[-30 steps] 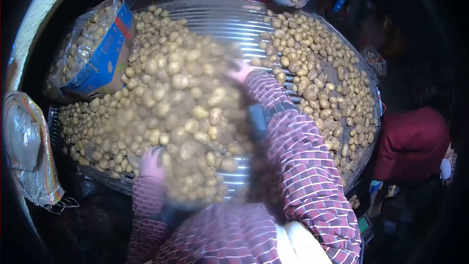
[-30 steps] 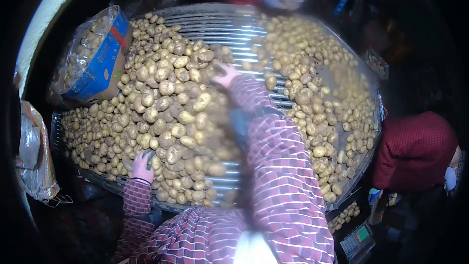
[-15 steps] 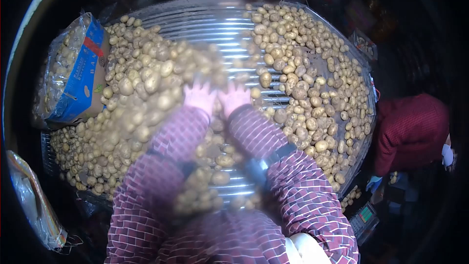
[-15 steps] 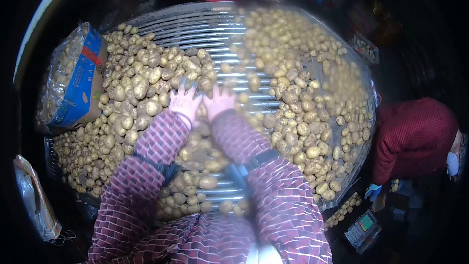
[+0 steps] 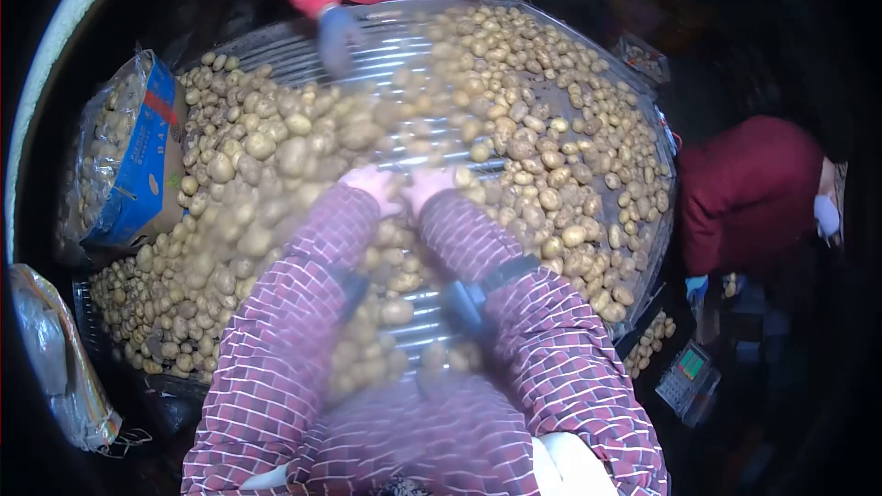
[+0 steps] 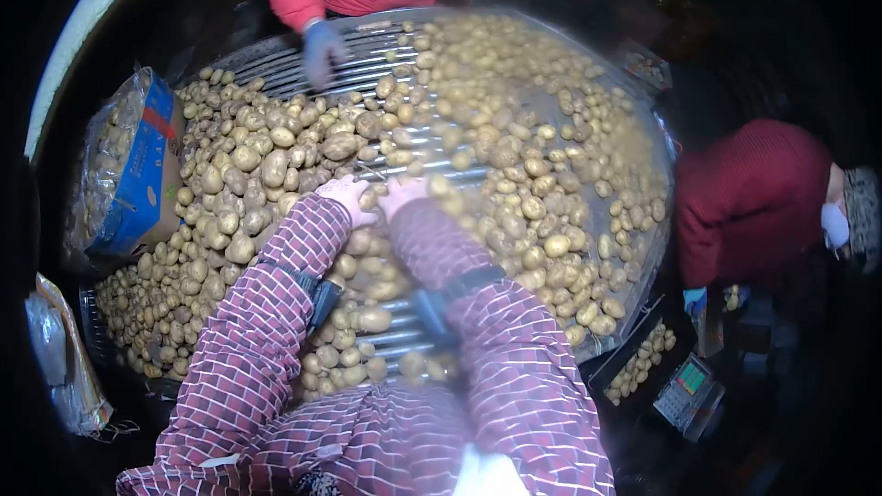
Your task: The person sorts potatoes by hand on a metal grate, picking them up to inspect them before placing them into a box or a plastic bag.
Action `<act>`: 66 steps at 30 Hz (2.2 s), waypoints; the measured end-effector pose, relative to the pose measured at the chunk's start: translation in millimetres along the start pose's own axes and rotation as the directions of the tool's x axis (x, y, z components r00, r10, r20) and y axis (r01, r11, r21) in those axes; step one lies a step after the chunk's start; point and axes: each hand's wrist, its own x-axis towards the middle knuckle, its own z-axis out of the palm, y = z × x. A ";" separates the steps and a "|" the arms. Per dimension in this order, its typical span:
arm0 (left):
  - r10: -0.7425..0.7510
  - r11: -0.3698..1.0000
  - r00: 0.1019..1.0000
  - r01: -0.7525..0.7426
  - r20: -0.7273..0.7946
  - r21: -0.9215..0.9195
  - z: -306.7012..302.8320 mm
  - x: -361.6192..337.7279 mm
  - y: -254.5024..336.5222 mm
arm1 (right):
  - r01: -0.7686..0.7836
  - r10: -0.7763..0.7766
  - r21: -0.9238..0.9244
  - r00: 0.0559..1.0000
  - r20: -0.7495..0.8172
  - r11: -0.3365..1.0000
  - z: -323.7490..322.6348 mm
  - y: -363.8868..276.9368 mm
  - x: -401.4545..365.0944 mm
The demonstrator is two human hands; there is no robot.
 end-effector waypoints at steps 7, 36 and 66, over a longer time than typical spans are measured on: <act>0.085 0.996 0.996 -0.085 -0.024 0.001 45.8 -92.5 46.8 | 0.025 -0.024 0.003 0.986 -0.164 1.000 20.7 -13.0 -129.9; 0.167 0.981 0.961 -0.185 -0.219 -0.064 102.7 -219.0 95.3 | -0.045 0.096 0.247 0.975 -0.201 0.968 -0.4 59.7 -122.4; -0.470 -0.410 0.880 -0.282 -0.064 -0.867 181.8 -321.0 82.0 | 0.521 -0.656 0.810 0.715 -0.243 0.268 32.6 -116.9 -208.5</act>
